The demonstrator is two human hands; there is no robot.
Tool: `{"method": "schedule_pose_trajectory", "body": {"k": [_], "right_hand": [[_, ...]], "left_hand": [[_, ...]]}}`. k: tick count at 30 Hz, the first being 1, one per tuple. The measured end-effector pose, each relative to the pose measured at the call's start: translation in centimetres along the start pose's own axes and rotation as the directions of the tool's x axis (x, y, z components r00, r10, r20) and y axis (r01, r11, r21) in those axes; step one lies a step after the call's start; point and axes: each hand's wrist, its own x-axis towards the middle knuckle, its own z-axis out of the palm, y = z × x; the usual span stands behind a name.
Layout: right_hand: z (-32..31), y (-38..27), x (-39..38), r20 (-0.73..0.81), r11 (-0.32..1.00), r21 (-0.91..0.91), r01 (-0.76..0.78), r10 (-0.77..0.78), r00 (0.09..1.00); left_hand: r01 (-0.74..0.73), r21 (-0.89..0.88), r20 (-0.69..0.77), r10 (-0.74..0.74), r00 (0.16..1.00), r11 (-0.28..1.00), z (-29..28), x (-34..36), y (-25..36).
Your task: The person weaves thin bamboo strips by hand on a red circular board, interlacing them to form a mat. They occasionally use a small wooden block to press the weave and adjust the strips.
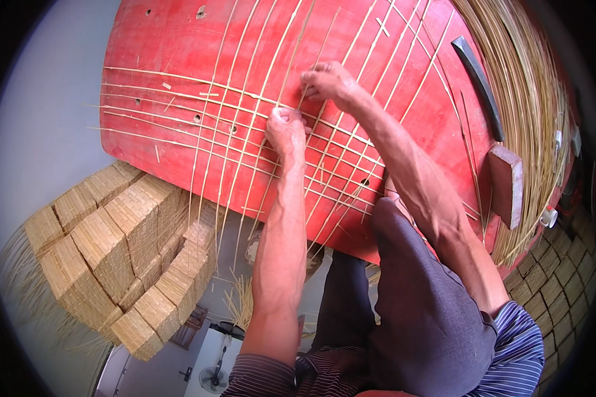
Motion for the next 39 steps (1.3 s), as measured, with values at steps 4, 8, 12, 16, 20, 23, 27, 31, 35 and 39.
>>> {"method": "schedule_pose_trajectory", "body": {"k": [4, 8, 12, 16, 20, 23, 27, 31, 35, 39], "right_hand": [[1.2, 1.9, -1.6, 0.030, 0.898, -0.356, 0.260, -0.268, 0.963], [2.2, 0.8, -4.8, 0.074, 0.827, -0.445, 0.343, -0.348, 0.935], [2.2, 0.9, -5.1, 0.098, 0.831, -0.437, 0.345, -0.337, 0.936], [-1.4, 1.3, -1.6, -0.329, 0.878, -0.179, 0.443, -0.478, 0.814], [-6.7, -1.9, -1.9, -0.422, 0.984, -0.095, 0.154, -0.180, 0.889], [-6.1, -2.1, -2.2, -0.347, 0.985, 0.124, 0.122, -0.072, 0.935], [-6.0, -1.7, -2.1, -0.253, 0.966, 0.244, 0.079, -0.015, 0.967], [-4.7, -1.0, -2.6, -0.151, 0.971, 0.237, -0.029, 0.066, 0.986], [-3.2, 0.8, -3.5, -0.054, 0.989, 0.141, -0.051, 0.059, 0.997], [-1.3, 3.7, -4.8, -0.127, 0.933, -0.312, 0.179, -0.228, 0.965]], "left_hand": [[-0.050, 0.068, -0.041, 0.053, 0.998, 0.996, 0.1, 0.8, -0.8], [-0.019, 0.004, -0.048, 0.019, 0.999, 1.000, -0.1, 0.6, -0.5], [0.002, -0.004, -0.039, -0.002, 0.999, 1.000, -0.3, 0.1, 0.2], [-0.003, -0.046, 0.040, 0.005, 0.999, 0.999, -0.1, -0.4, 0.2], [-0.009, -0.048, 0.143, 0.016, 0.990, 0.999, -0.4, -2.4, -0.1], [0.001, -0.032, 0.161, 0.004, 0.987, 0.999, 0.3, -2.8, -0.8], [-0.009, -0.020, 0.159, 0.012, 0.987, 1.000, 0.9, -3.2, -0.4], [0.027, 0.020, 0.136, -0.029, 0.990, 0.999, 0.8, -3.1, 0.0], [-0.008, 0.061, 0.095, 0.002, 0.995, 0.998, 1.2, -3.4, 0.3], [-0.173, 0.217, 0.012, 0.175, 0.985, 0.961, 2.2, -2.1, -2.4]]}}
